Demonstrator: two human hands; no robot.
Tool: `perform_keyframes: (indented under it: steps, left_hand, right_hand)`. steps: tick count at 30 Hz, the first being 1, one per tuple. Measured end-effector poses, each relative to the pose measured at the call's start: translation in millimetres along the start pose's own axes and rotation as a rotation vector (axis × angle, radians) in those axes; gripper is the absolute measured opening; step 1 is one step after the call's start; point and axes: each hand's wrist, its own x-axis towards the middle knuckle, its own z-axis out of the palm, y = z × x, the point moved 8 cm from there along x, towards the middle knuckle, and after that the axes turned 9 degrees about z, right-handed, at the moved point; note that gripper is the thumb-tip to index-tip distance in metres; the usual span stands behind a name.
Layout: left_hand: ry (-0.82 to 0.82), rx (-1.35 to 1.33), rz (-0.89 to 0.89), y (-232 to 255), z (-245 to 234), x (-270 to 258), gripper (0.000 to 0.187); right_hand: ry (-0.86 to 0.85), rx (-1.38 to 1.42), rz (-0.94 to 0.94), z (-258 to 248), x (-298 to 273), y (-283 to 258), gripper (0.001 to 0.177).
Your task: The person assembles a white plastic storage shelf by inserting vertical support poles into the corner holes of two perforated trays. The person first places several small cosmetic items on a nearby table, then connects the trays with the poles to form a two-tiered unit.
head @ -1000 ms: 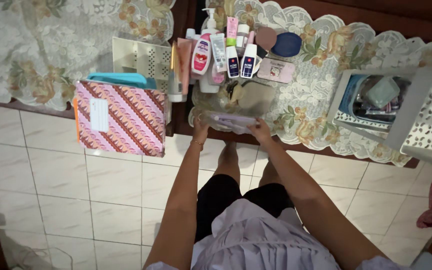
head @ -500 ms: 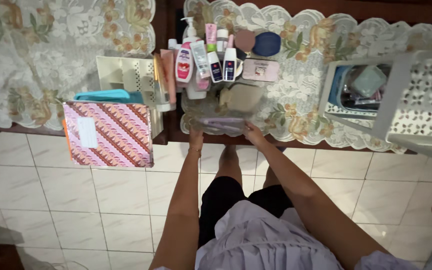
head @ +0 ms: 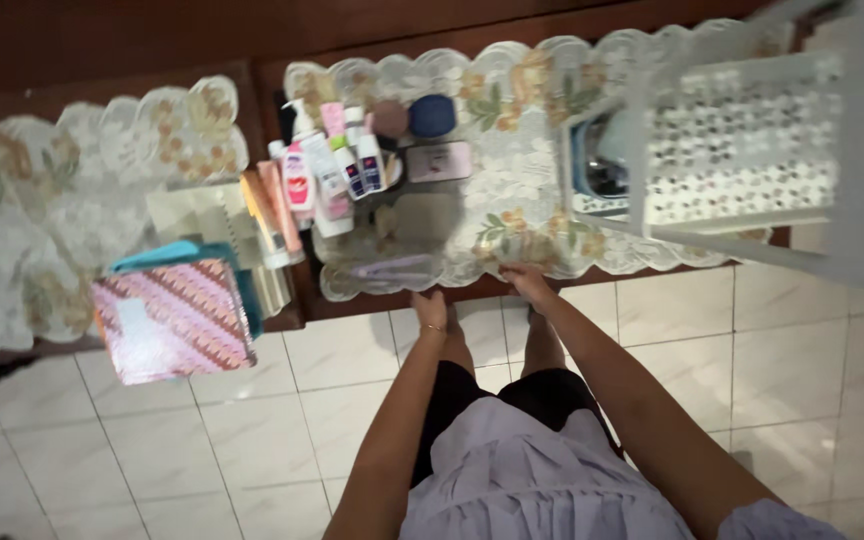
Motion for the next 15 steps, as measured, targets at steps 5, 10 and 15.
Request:
perform_keyframes:
  steps: [5, 10, 15]
  left_hand:
    - [-0.288, 0.071, 0.029, 15.0, 81.1, -42.1, 0.059]
    - [-0.535, 0.276, 0.039, 22.2, 152.1, -76.5, 0.053]
    - [-0.686, 0.206, 0.181, 43.1, 222.0, -99.8, 0.048]
  right_hand:
    - [-0.067, 0.215, -0.052, -49.8, -28.5, 28.4, 0.037]
    - [-0.090, 0.366, 0.048, -101.6, -41.8, 59.6, 0.039]
    - [-0.109, 0.483, -0.058, -172.3, -49.0, 72.0, 0.041]
